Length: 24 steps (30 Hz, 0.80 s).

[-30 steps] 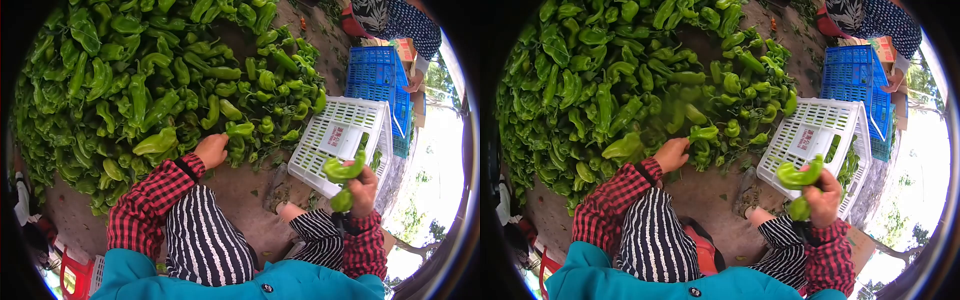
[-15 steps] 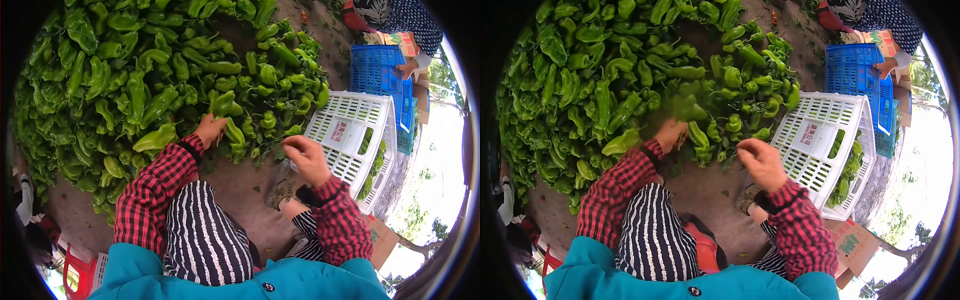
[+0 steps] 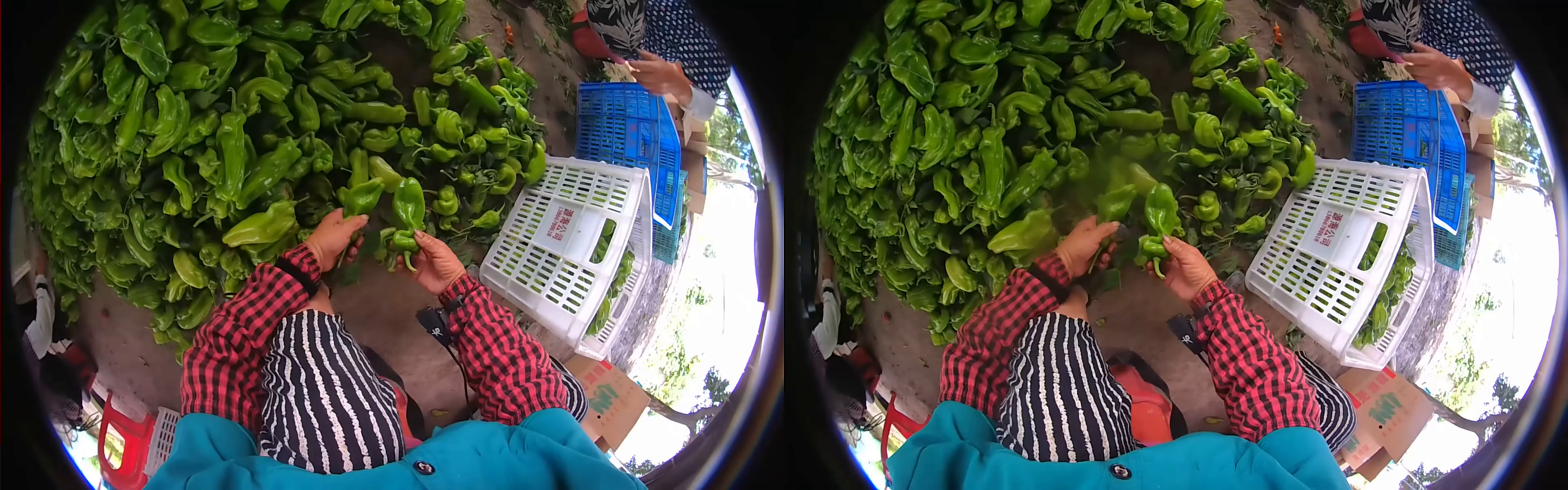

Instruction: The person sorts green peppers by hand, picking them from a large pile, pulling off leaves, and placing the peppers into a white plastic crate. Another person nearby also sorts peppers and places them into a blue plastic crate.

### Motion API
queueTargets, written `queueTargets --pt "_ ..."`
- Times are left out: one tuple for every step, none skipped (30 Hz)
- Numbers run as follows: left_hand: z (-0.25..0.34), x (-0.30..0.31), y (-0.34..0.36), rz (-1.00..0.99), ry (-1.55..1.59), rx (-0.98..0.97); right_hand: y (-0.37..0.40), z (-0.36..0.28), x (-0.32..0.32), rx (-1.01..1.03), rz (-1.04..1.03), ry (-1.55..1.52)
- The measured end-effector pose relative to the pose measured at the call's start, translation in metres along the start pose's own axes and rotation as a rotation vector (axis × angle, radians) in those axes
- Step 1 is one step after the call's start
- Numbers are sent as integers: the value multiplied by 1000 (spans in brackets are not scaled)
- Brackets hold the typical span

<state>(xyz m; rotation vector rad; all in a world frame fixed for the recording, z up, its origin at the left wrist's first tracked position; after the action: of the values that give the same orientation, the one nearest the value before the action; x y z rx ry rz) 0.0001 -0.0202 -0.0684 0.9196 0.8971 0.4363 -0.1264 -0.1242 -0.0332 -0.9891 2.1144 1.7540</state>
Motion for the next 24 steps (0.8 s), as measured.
queueTargets --pt "-7 -2 -5 -3 -2 0 6 0 -2 3 1 0" --pt "-8 -7 -8 -30 -208 -123 14 -1 -6 37 -39 -41" --pt "-6 -15 -8 -58 -415 -245 22 -3 -16 72 -80 -82" --pt "-1 -30 4 -165 -581 -246 30 -3 -21 73 -37 -112" --pt "-14 -35 -8 -261 -756 -472 36 -3 -28 76 -36 -112" --pt "-8 -52 7 -347 -815 -497 42 -6 -34 147 -31 -120" --pt "-1 -69 23 -431 -873 -524 45 -8 -37 217 -27 -127" --pt "0 -71 24 -428 -873 -526 51 -13 -31 303 45 -72" --pt "-2 -77 28 -536 -870 -549 62 -17 -33 305 44 -70" --pt "-2 -83 32 -645 -866 -573 81 -30 -37 342 98 15" --pt "1 -82 31 -647 -868 -578 102 -44 -40 380 154 101" --pt "6 -77 27 -572 -958 -605 126 -62 -38 502 187 174" --pt "9 -71 23 -496 -1045 -631 153 -82 -39 623 224 248" --pt "17 -53 12 -167 -1073 -798 183 -103 -52 716 284 274" --pt "24 -35 6 112 -1033 -860 214 -125 -55 886 372 418" --pt "30 -23 0 305 -1035 -939 247 -146 -51 972 489 583" --pt "38 -19 -2 439 -1143 -1007 279 -165 -43 1021 572 748" --pt "46 -20 -4 551 -1269 -940 309 -182 -33 1148 702 823" --pt "49 -21 -11 547 -1261 -943 335 -201 -16 1173 807 889" --pt "47 -17 -24 609 -1393 -821 358 -219 6 1084 1024 1045" --pt "46 -12 -33 672 -1522 -690 379 -233 33 933 1161 1151" --pt "49 -16 -33 673 -1641 -581 393 -244 33 946 1303 1386" --pt "46 -14 -40 685 -1636 -568 395 -250 30 951 1433 1626" --pt "38 -18 -51 623 -1666 -668 371 -245 -5 954 1412 1879"
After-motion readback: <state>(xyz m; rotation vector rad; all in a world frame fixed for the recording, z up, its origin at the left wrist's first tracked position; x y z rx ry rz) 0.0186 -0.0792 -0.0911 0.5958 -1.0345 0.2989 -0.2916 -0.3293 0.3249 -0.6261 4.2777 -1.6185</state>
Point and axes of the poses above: each hand's wrist, its own y-axis away from the middle knuckle, its own x-axis out of the back of the hand, z = x × y, the point moved 6 cm from there along -y, towards the middle knuckle, and after that the axes turned 1 degree about x, right-handed, at the moved point
